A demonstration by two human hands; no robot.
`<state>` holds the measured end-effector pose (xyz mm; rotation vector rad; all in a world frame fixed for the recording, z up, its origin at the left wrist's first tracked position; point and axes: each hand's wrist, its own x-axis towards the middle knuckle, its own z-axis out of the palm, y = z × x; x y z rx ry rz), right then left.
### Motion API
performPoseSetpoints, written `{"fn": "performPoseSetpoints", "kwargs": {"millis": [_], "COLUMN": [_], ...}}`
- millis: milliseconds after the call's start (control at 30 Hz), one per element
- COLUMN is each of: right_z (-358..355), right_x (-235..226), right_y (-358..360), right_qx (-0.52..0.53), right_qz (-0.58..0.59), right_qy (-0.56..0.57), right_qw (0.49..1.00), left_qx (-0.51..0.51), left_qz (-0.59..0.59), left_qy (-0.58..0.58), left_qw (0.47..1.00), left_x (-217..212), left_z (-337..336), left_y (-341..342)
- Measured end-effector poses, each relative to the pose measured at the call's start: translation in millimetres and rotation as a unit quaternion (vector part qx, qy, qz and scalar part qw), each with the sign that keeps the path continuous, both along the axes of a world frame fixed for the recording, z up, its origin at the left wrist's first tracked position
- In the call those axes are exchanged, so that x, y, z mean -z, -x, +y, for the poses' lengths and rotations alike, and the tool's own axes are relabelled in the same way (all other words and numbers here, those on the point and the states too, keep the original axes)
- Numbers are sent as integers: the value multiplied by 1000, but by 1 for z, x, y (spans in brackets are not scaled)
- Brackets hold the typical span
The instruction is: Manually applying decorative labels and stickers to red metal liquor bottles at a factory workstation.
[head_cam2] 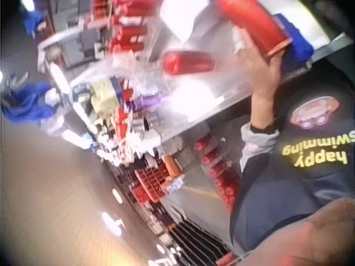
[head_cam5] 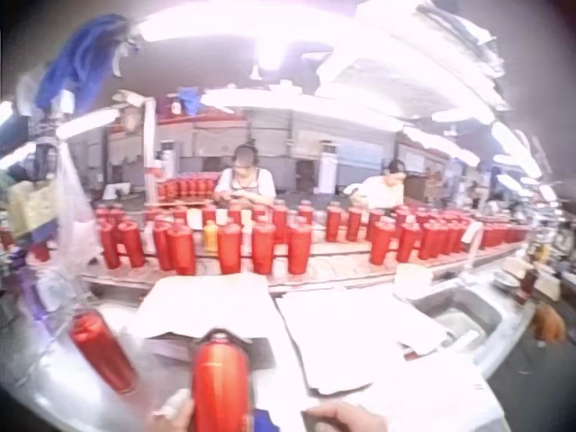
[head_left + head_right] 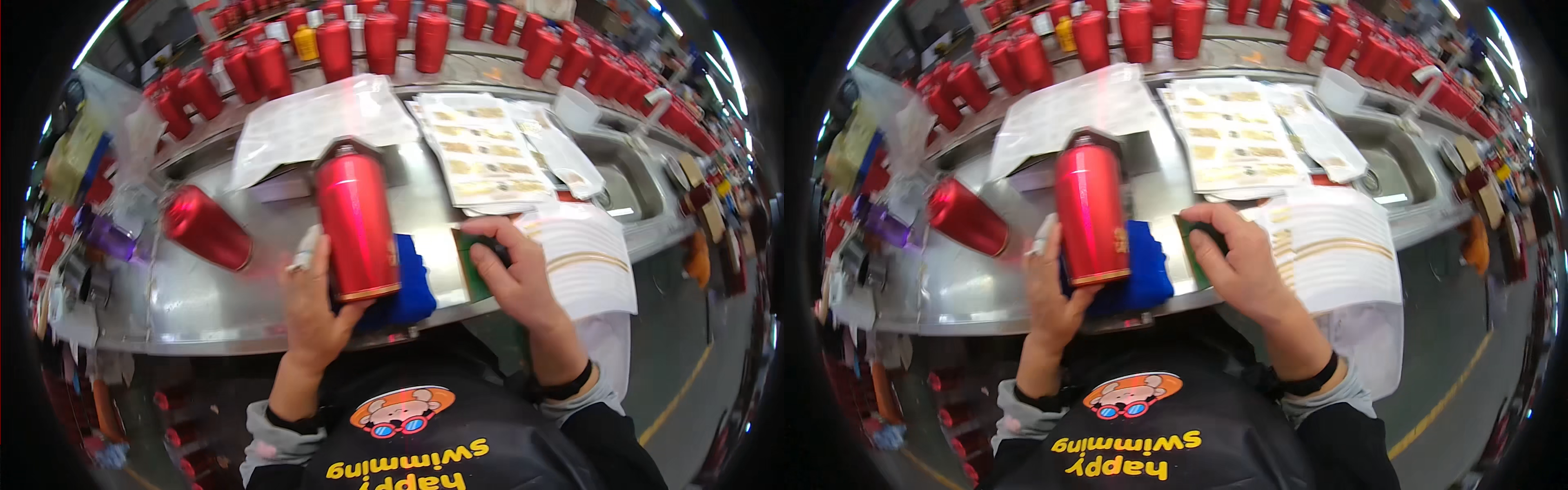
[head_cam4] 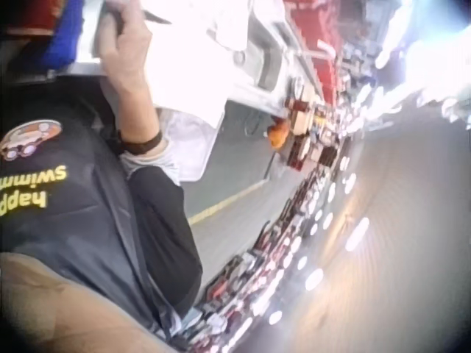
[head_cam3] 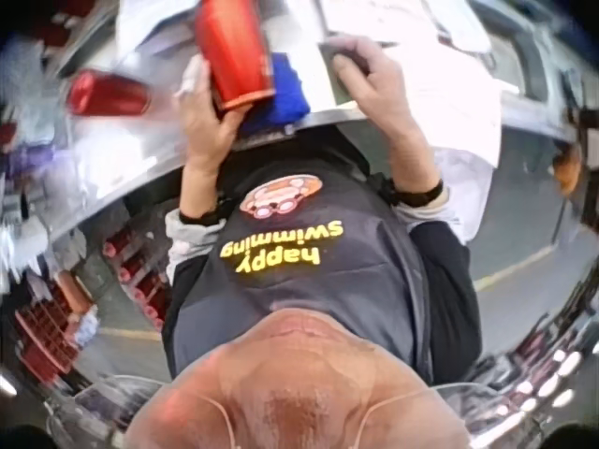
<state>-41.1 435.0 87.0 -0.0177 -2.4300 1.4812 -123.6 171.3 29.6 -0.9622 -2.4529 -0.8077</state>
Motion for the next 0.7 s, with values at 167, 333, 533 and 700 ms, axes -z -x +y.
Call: {"fn": "performPoseSetpoints", "kwargs": {"millis": [167, 333, 533, 700], "right_z": [129, 266, 327, 333], "right_x": [-12, 9, 41, 45], "right_y": [0, 65, 165, 196], "right_qx": [64, 134, 122, 117], "right_qz": [60, -211, -315, -370], "right_qy": [-266, -461, -526, -543], "right_qw": [960, 852, 780, 744], "left_qx": [17, 24, 10, 5], "left_qz": [-36, -111, -157, -203], "left_qy": [-46, -150, -147, -180], "left_qw": [998, 982, 976, 962], "left_x": [3, 12, 19, 27], "left_z": [1, 9, 7, 6], "left_y": [1, -1, -4, -5]}}
